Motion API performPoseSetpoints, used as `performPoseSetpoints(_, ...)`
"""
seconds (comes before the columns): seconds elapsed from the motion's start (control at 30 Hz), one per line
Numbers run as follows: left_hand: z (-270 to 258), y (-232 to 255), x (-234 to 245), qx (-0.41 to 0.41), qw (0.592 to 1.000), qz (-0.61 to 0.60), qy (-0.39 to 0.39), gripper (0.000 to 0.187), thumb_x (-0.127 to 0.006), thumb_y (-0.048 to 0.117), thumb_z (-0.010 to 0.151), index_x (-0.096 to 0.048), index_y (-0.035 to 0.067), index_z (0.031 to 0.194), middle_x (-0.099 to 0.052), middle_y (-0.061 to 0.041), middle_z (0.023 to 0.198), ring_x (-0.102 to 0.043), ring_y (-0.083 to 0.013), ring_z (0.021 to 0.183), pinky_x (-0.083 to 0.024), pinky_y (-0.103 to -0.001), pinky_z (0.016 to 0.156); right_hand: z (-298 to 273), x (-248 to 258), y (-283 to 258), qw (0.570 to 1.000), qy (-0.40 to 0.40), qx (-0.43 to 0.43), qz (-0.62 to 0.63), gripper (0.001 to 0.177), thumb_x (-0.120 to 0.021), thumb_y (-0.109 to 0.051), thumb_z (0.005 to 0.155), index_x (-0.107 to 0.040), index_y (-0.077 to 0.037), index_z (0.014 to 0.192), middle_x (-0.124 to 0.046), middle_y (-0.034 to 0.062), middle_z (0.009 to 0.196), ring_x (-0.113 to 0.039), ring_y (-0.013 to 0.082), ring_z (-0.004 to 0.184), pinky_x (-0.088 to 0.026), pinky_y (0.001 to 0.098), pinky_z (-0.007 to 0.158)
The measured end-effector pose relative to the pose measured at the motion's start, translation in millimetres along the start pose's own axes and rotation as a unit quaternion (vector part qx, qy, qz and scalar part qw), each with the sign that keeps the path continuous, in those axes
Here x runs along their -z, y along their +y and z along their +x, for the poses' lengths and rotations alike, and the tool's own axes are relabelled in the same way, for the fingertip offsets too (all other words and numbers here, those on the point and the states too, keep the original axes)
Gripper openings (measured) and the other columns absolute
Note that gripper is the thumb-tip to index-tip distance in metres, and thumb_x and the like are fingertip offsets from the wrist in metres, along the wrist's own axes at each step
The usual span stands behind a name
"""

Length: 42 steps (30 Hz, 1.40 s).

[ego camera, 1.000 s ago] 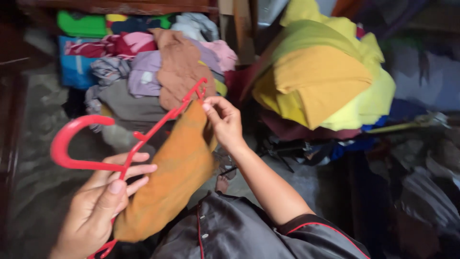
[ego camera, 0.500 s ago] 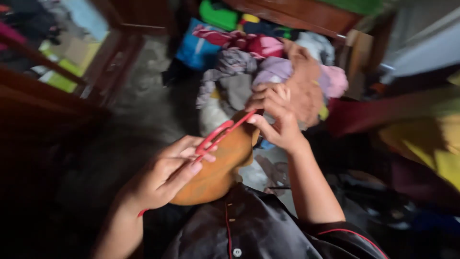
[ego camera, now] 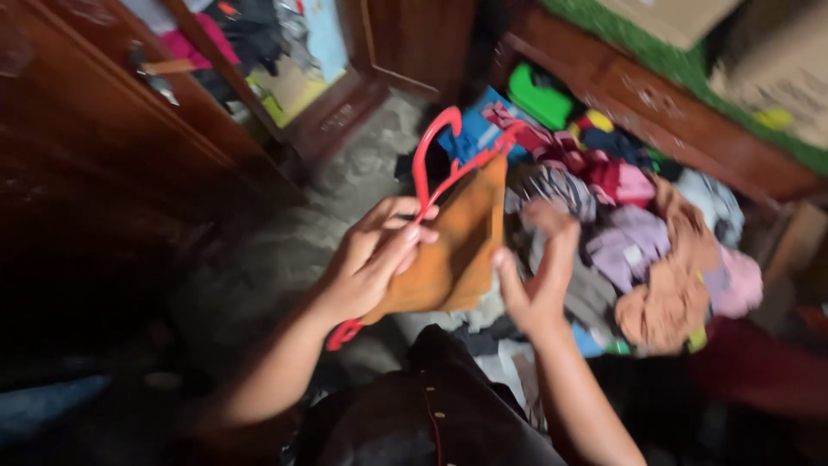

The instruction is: Hanging various pieces of clothing onto hangers and placing them inside a wardrobe.

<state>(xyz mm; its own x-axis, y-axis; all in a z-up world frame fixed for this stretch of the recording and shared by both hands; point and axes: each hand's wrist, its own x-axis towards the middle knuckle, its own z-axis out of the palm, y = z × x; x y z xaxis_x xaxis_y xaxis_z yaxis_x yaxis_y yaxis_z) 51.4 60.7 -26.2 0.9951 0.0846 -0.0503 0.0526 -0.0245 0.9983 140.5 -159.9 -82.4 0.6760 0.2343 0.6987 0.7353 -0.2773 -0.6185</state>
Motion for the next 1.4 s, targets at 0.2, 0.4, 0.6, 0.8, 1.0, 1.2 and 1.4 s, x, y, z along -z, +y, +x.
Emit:
performPoseSetpoints(0.2, 93, -37, 5, -0.127, 0.971, -0.070, 0.189, 0.028, -0.046, 0.021, 0.114, -0.061, 0.001, 0.125, -0.059, -0.001, 0.086, -0.064, -0.0097, 0.087, -0.049, -0.025, 0.079, 27, -54, -21, 0.965, -0.176, -0.001, 0.192, 0.070, -0.069, -0.047, 0.092, -0.047, 0.001, 0.138, -0.051, 0.0185, 0.141, -0.051, 0.0324, 0.135, -0.039, 0.0438, 0.117)
performPoseSetpoints(0.4, 218, -56, 33, -0.221, 0.922, -0.151, 0.279, 0.029, -0.048, 0.025, 0.114, -0.055, 0.000, 0.127, -0.057, -0.002, 0.093, -0.059, -0.0117, 0.088, -0.053, -0.028, 0.091, 94, -124, 17, 0.945, -0.239, -0.081, 0.209, 0.055, -0.075, -0.030, 0.092, -0.055, 0.003, 0.131, -0.064, 0.0191, 0.128, -0.064, 0.0286, 0.120, -0.047, 0.0386, 0.103)
performPoseSetpoints(0.6, 346, -41, 100, -0.234, 0.904, -0.076, 0.349, 0.032, -0.052, 0.028, 0.114, -0.062, 0.000, 0.103, -0.063, -0.006, 0.094, -0.062, -0.0131, 0.086, -0.052, -0.028, 0.082, 206, -211, 81, 0.985, -0.135, -0.084, 0.068, 0.026, -0.068, -0.014, 0.095, -0.067, 0.000, 0.116, -0.075, 0.0121, 0.090, -0.075, 0.0176, 0.077, -0.057, 0.0279, 0.072)
performPoseSetpoints(0.8, 435, 7, 184, -0.271, 0.901, -0.025, 0.338, 0.030, -0.054, 0.029, 0.112, -0.067, 0.004, 0.105, -0.068, -0.005, 0.097, -0.068, -0.0120, 0.085, -0.056, -0.029, 0.077, 312, -296, 145, 0.994, -0.070, -0.072, 0.039, 0.014, -0.067, -0.014, 0.100, -0.071, -0.002, 0.104, -0.071, 0.0087, 0.074, -0.067, 0.0127, 0.063, -0.053, 0.0264, 0.061)
performPoseSetpoints(1.0, 484, 43, 292, -0.295, 0.874, 0.045, 0.385, 0.020, -0.066, 0.023, 0.105, -0.067, 0.004, 0.107, -0.072, -0.007, 0.092, -0.070, -0.0122, 0.080, -0.058, -0.026, 0.068, 429, -379, 148, 0.982, -0.083, -0.014, 0.166, 0.015, -0.065, -0.013, 0.103, -0.071, 0.001, 0.104, -0.068, 0.0046, 0.075, -0.062, 0.0081, 0.067, -0.051, 0.0232, 0.064)
performPoseSetpoints(1.2, 523, 72, 409, -0.230, 0.794, 0.148, 0.543, 0.024, -0.066, 0.030, 0.102, -0.070, 0.009, 0.113, -0.077, -0.011, 0.092, -0.076, -0.0188, 0.080, -0.058, -0.033, 0.071, 533, -496, 137, 0.970, -0.088, 0.040, 0.225, 0.016, -0.064, -0.013, 0.106, -0.070, 0.002, 0.101, -0.065, 0.0018, 0.075, -0.059, 0.0067, 0.068, -0.049, 0.0229, 0.064)
performPoseSetpoints(1.4, 576, 95, 549, -0.301, 0.674, 0.296, 0.606, 0.029, -0.066, 0.027, 0.102, -0.065, 0.005, 0.121, -0.066, -0.019, 0.125, -0.063, -0.0368, 0.119, -0.051, -0.045, 0.105, 652, -628, 102, 0.949, -0.099, 0.023, 0.300, 0.019, -0.064, -0.016, 0.106, -0.070, 0.000, 0.098, -0.062, 0.0001, 0.072, -0.055, 0.0055, 0.065, -0.046, 0.0232, 0.060)
